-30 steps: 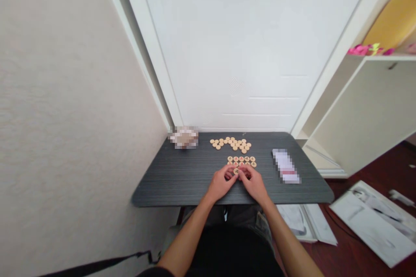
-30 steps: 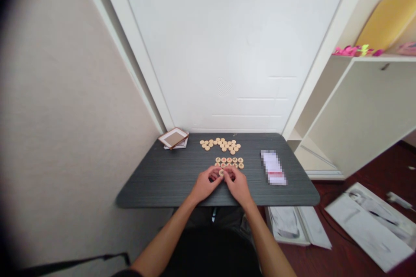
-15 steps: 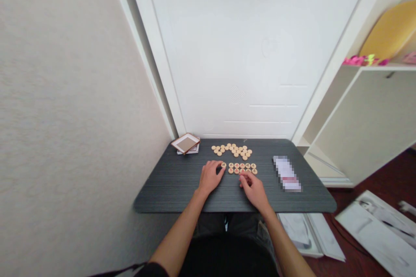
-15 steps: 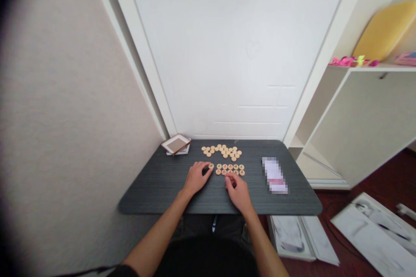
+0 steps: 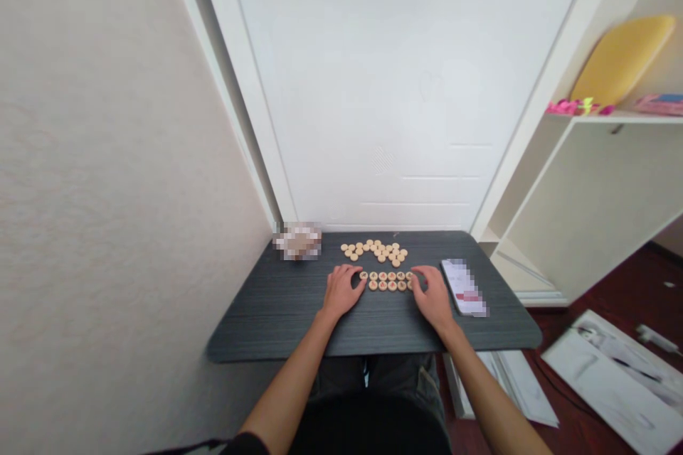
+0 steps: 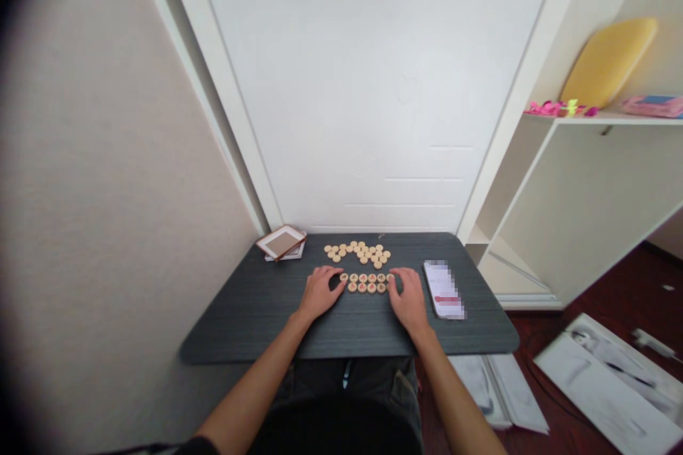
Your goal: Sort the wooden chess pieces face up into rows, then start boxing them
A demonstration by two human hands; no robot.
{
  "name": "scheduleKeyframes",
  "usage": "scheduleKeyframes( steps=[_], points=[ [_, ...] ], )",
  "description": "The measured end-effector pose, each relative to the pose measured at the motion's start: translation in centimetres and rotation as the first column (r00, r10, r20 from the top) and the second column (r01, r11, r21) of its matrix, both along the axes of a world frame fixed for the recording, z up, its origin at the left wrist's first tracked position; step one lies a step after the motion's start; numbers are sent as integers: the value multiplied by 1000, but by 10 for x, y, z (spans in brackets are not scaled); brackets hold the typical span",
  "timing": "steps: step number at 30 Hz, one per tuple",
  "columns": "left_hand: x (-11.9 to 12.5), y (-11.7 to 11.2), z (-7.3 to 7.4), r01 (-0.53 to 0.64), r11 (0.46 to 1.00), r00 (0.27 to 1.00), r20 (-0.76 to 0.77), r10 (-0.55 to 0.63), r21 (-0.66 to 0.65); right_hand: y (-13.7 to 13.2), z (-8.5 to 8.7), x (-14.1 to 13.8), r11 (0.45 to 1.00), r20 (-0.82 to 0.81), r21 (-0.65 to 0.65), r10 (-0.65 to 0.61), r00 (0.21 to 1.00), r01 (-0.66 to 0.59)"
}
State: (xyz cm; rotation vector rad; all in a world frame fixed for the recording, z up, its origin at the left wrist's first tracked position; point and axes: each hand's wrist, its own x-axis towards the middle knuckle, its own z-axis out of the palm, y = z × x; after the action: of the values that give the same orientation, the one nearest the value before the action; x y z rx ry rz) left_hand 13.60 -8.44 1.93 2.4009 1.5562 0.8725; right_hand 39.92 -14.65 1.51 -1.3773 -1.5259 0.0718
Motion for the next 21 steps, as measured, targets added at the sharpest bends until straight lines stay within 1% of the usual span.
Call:
scheduleKeyframes(
  steps=[3,6,10,21],
  points=[
    [-2,-4,3,62,998,997,33,-62,5,1,-4,11,997,101,-33,78,992,-75],
    [-4,-8,4,122,992,991,58,-123,18,0,-11,14,994,131,-62,99,986,-92],
    [-5,-10,3,114,993,991,65,-116,31,1,-18,16,994,134,-87,77,988,-66],
    [-5,-13,4,117,993,992,33,-118,30,4,-23,19,990,103,-113,91,991,-79]
  ],
)
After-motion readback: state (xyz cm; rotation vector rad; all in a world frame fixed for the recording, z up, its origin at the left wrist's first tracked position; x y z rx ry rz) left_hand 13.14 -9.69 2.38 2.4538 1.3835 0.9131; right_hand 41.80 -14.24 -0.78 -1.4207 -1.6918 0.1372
